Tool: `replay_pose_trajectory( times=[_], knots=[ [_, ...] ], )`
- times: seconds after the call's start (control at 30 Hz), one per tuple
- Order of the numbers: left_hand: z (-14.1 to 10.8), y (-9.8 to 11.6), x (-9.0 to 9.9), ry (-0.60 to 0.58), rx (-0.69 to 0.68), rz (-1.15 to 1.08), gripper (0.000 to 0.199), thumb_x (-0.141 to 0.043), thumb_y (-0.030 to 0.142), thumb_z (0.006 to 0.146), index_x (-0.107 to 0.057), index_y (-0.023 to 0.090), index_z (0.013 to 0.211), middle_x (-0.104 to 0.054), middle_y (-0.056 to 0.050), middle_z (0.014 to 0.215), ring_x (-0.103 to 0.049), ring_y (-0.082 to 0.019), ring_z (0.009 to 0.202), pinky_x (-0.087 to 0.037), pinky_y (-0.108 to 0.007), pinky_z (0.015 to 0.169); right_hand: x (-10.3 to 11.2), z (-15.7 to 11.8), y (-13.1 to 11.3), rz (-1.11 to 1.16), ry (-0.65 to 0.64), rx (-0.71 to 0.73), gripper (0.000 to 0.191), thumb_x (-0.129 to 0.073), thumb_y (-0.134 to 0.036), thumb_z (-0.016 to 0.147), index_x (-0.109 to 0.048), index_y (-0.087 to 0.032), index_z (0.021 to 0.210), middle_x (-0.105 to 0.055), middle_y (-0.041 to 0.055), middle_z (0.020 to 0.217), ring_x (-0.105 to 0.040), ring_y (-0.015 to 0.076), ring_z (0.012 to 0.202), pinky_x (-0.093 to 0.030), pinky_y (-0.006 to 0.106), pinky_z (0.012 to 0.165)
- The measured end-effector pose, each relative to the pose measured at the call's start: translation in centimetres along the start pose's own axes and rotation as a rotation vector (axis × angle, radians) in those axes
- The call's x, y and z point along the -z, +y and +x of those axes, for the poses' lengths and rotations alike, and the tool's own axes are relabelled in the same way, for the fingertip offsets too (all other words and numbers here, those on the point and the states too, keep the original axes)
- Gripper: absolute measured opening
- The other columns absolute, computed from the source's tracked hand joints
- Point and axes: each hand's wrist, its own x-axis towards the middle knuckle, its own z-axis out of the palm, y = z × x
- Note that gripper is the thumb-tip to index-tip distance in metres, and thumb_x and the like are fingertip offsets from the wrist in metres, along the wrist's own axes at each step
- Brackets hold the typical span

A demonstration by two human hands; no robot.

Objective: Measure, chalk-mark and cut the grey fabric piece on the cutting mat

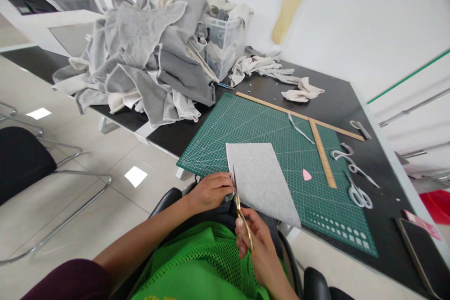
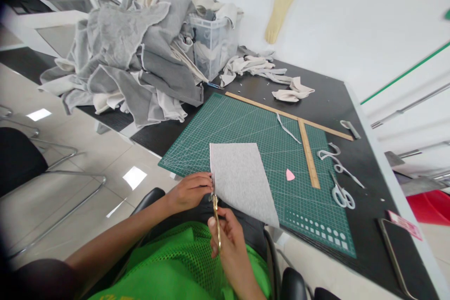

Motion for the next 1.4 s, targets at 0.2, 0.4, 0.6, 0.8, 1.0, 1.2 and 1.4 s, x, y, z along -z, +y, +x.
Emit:
replay_pose_trajectory(
  times=[0.2,0.4,0.6,0.8,1.0,1.2,1.4],
  knots=[
    [0.09,0.08,0.07,0.014,-0.007,0.025,0.019,-0.056,0.005,0.093,-0.069,0.016,0.103,-0.073,-0.009,0.102,-0.07,-0.018,0.106,-0.058,-0.041,0.104,0.24,0.03,0.29,0.044,0.029,-0.011,0.043,-0.065,-0.062,0.092,-0.055,-0.022,0.106,-0.043,-0.0102,0.06,-0.035,0.0063,0.045,-0.031,0.018,0.043],
    [0.07,0.03,0.1,0.017,-0.005,0.026,0.018,-0.057,0.007,0.094,-0.069,0.016,0.103,-0.073,-0.01,0.103,-0.069,-0.019,0.107,-0.059,-0.041,0.103,0.34,-0.18,0.48,0.06,0.035,-0.004,0.042,-0.068,-0.06,0.091,-0.055,-0.022,0.104,-0.043,-0.0097,0.062,-0.036,0.0062,0.046,-0.031,0.018,0.043],
    [-0.03,-0.04,0.09,0.008,-0.018,0.032,0.018,-0.057,0.004,0.093,-0.068,0.015,0.101,-0.072,-0.009,0.101,-0.07,-0.018,0.103,-0.058,-0.042,0.105,0.04,-0.29,0.47,0.024,0.023,0.001,0.042,-0.067,-0.06,0.092,-0.055,-0.022,0.105,-0.041,-0.01,0.063,-0.035,0.0062,0.046,-0.032,0.017,0.042],
    [0.23,0.09,0.23,-0.002,-0.015,0.029,0.014,-0.058,0.007,0.094,-0.068,0.015,0.099,-0.073,-0.008,0.099,-0.07,-0.017,0.101,-0.058,-0.04,0.105,0.14,-0.41,0.28,0.001,-0.007,0.013,0.042,-0.065,-0.059,0.093,-0.055,-0.021,0.109,-0.041,-0.0099,0.064,-0.034,0.0068,0.047,-0.035,0.018,0.042],
    [0.26,0.09,0.2,0.007,-0.029,0.02,0.016,-0.057,0.005,0.093,-0.067,0.014,0.1,-0.073,-0.008,0.1,-0.069,-0.017,0.102,-0.058,-0.041,0.106,0.13,-0.37,0.43,0.008,-0.014,-0.008,0.04,-0.066,-0.057,0.093,-0.055,-0.022,0.11,-0.04,-0.0111,0.06,-0.035,0.0064,0.045,-0.036,0.017,0.041],
    [0.18,0.1,0.17,0.012,-0.032,0.007,0.017,-0.059,0.003,0.092,-0.068,0.014,0.101,-0.073,-0.009,0.102,-0.07,-0.018,0.104,-0.057,-0.041,0.107,0.25,-0.2,0.77,0.082,0.033,-0.014,0.041,-0.068,-0.059,0.091,-0.055,-0.023,0.105,-0.043,-0.0108,0.06,-0.035,0.005,0.043,-0.03,0.016,0.04],
    [0.15,0.02,0.07,0.023,-0.034,0.001,0.016,-0.057,0.006,0.094,-0.068,0.016,0.101,-0.073,-0.009,0.101,-0.069,-0.017,0.105,-0.058,-0.041,0.106,0.33,0.04,0.63,0.041,0.027,-0.012,0.038,-0.066,-0.057,0.094,-0.055,-0.022,0.104,-0.045,-0.0105,0.059,-0.036,0.0052,0.045,-0.029,0.016,0.043]
  ],
)
